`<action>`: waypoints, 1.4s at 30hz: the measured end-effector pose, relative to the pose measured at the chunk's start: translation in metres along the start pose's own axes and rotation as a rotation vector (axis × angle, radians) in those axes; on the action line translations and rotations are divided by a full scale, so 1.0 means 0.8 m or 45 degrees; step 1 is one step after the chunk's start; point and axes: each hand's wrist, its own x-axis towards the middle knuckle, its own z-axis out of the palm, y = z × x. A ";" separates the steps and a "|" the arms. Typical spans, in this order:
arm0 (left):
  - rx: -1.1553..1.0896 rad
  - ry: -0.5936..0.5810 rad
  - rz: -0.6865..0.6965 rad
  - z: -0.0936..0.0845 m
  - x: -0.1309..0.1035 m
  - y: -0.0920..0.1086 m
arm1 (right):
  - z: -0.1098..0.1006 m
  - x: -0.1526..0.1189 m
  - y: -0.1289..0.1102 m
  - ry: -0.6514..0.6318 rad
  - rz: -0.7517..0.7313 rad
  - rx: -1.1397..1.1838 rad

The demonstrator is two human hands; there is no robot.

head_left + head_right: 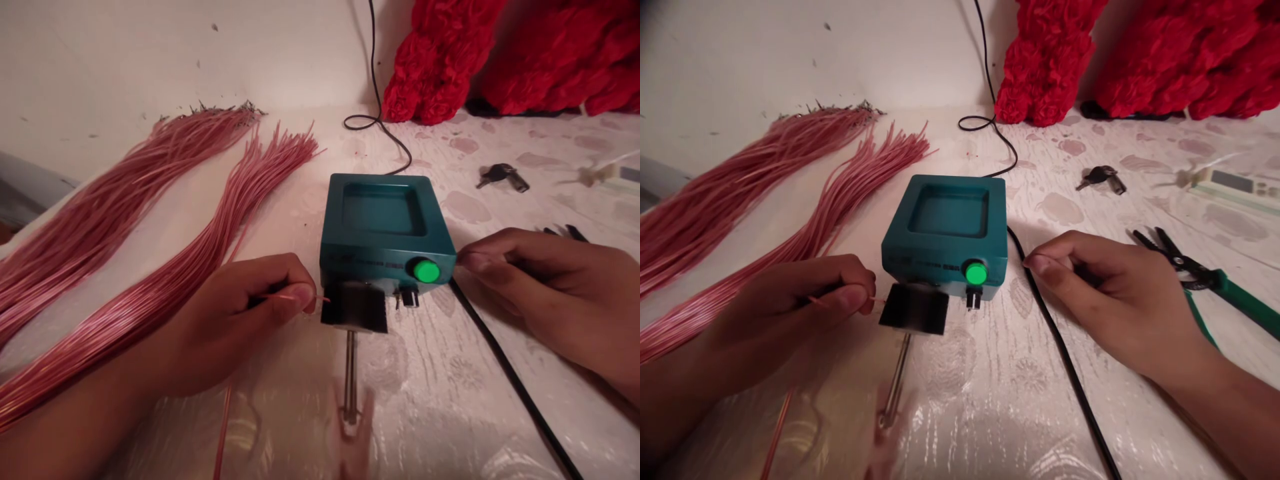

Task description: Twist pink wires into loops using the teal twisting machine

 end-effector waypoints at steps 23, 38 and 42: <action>-0.030 -0.010 -0.006 -0.001 -0.003 -0.002 | -0.002 0.000 0.001 -0.027 0.007 -0.006; -0.058 -0.020 0.012 -0.001 -0.003 0.003 | -0.001 0.002 0.000 -0.028 0.039 0.013; -0.073 0.019 0.040 -0.003 -0.004 0.006 | 0.001 0.004 0.000 -0.016 0.071 0.040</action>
